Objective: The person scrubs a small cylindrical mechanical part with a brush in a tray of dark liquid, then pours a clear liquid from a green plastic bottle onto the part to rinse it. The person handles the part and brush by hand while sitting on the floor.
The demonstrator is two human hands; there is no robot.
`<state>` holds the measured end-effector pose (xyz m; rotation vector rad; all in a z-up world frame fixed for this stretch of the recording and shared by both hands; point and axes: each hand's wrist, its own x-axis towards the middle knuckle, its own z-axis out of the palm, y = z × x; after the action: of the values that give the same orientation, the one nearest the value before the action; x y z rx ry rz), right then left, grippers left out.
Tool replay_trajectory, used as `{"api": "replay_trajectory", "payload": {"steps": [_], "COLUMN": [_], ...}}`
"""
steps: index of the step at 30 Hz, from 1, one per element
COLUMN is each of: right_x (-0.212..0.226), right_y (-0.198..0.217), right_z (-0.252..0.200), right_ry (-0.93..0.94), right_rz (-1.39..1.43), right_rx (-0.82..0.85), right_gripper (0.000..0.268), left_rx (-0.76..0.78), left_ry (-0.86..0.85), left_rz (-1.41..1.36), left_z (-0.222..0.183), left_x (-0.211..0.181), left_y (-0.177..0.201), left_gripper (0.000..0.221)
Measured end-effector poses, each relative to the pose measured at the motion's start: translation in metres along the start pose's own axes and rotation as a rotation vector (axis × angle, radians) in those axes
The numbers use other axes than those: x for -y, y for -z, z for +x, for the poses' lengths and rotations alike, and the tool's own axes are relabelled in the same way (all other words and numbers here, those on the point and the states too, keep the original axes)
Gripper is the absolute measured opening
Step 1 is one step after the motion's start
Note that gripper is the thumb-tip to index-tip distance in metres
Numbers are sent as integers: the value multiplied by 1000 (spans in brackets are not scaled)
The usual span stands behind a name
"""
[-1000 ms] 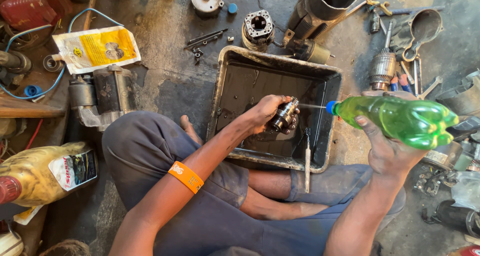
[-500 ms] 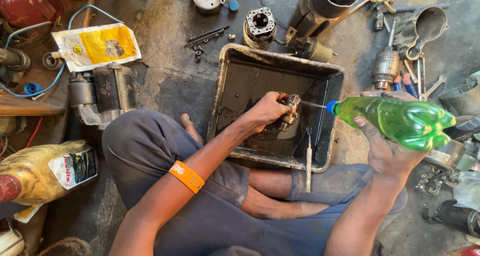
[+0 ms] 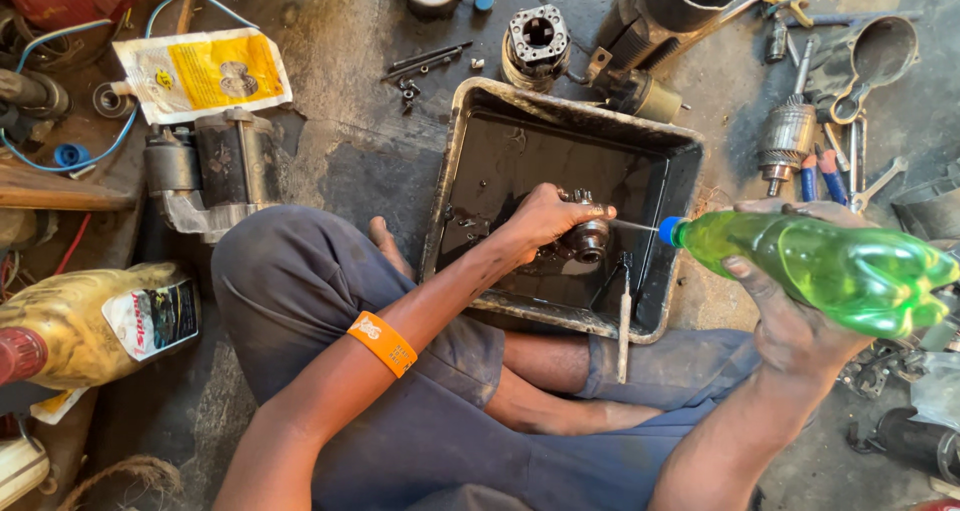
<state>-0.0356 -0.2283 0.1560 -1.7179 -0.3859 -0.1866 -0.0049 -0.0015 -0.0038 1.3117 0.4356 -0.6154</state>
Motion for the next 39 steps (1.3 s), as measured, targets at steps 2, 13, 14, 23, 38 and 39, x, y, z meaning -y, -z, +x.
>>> {"api": "replay_trajectory", "payload": {"steps": [2, 13, 14, 23, 38, 39], "right_x": [1, 17, 19, 2, -26, -26], "right_y": [2, -11, -10, -17, -35, -36], "right_z": [-3, 0, -1, 7, 6, 6], "right_ry": [-24, -68, -86, 40, -77, -84], "right_rz": [34, 73, 64, -8, -57, -48], "right_rx": [3, 75, 74, 43, 115, 116], "right_gripper": [52, 53, 52, 54, 46, 47], "left_rx": [7, 19, 25, 94, 148, 157], "left_ry": [28, 78, 77, 102, 133, 109], "left_rz": [-29, -241, -282, -538, -533, -499], "left_z": [0, 13, 15, 20, 13, 13], "left_x": [1, 17, 18, 25, 19, 19], "left_y": [-1, 3, 3, -1, 0, 0], "left_gripper": [49, 42, 41, 28, 33, 35]}}
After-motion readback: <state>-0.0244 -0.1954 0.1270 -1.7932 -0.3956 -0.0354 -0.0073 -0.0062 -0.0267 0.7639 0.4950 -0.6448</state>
